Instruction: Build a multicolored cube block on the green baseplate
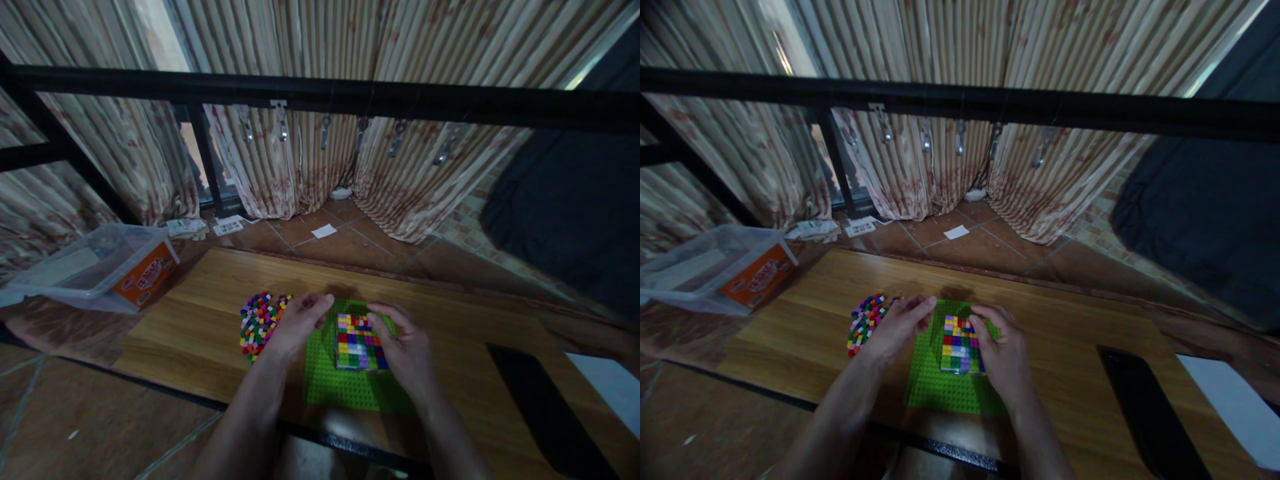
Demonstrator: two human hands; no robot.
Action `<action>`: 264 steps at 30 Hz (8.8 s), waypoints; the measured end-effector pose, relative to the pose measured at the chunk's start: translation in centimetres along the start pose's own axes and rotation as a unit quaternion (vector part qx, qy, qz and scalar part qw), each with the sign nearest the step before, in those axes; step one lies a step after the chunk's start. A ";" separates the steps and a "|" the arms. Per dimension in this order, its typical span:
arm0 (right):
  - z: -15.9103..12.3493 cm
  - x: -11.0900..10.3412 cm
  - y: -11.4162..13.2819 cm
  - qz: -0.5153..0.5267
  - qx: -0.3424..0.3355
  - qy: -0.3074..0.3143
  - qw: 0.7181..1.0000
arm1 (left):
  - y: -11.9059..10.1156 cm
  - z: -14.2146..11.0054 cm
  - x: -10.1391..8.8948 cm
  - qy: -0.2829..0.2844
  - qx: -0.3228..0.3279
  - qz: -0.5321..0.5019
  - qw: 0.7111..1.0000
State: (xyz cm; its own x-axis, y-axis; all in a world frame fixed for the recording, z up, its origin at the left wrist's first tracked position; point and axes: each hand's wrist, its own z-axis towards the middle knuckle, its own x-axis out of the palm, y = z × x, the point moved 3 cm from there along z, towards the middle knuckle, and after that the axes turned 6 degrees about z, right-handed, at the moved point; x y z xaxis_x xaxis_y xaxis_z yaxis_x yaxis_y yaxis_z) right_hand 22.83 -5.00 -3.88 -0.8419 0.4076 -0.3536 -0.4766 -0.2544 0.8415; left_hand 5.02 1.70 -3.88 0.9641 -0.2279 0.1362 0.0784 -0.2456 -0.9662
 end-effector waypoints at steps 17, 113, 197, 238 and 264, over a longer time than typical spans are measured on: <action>0.0 3.2 3.5 -0.094 -0.125 0.060 0.986 | -1.1 -1.8 1.3 0.213 -0.118 -0.270 0.931; -0.5 0.8 2.1 -0.071 -0.067 -0.007 0.995 | -0.5 -1.4 0.6 0.017 -0.028 -0.090 0.995; -3.8 13.5 3.3 -0.159 -0.043 0.154 0.974 | -2.4 -0.3 -11.4 -0.227 0.077 -0.056 0.969; -1.8 13.0 4.0 -0.141 -0.066 0.143 0.977 | -1.1 0.6 -10.1 -0.112 0.085 0.160 0.977; -2.1 13.5 3.4 -0.119 0.001 0.146 0.982 | -1.4 0.5 -10.0 -0.107 0.115 0.303 0.940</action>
State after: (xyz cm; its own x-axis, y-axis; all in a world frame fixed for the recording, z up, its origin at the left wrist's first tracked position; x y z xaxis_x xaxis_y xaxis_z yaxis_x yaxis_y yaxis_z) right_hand 9.33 -2.15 -6.68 -0.7435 0.1868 -0.6421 -0.6685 -0.1802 0.7216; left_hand -4.57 4.80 -4.02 0.8766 -0.0591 -0.4776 -0.4724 0.0838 -0.8774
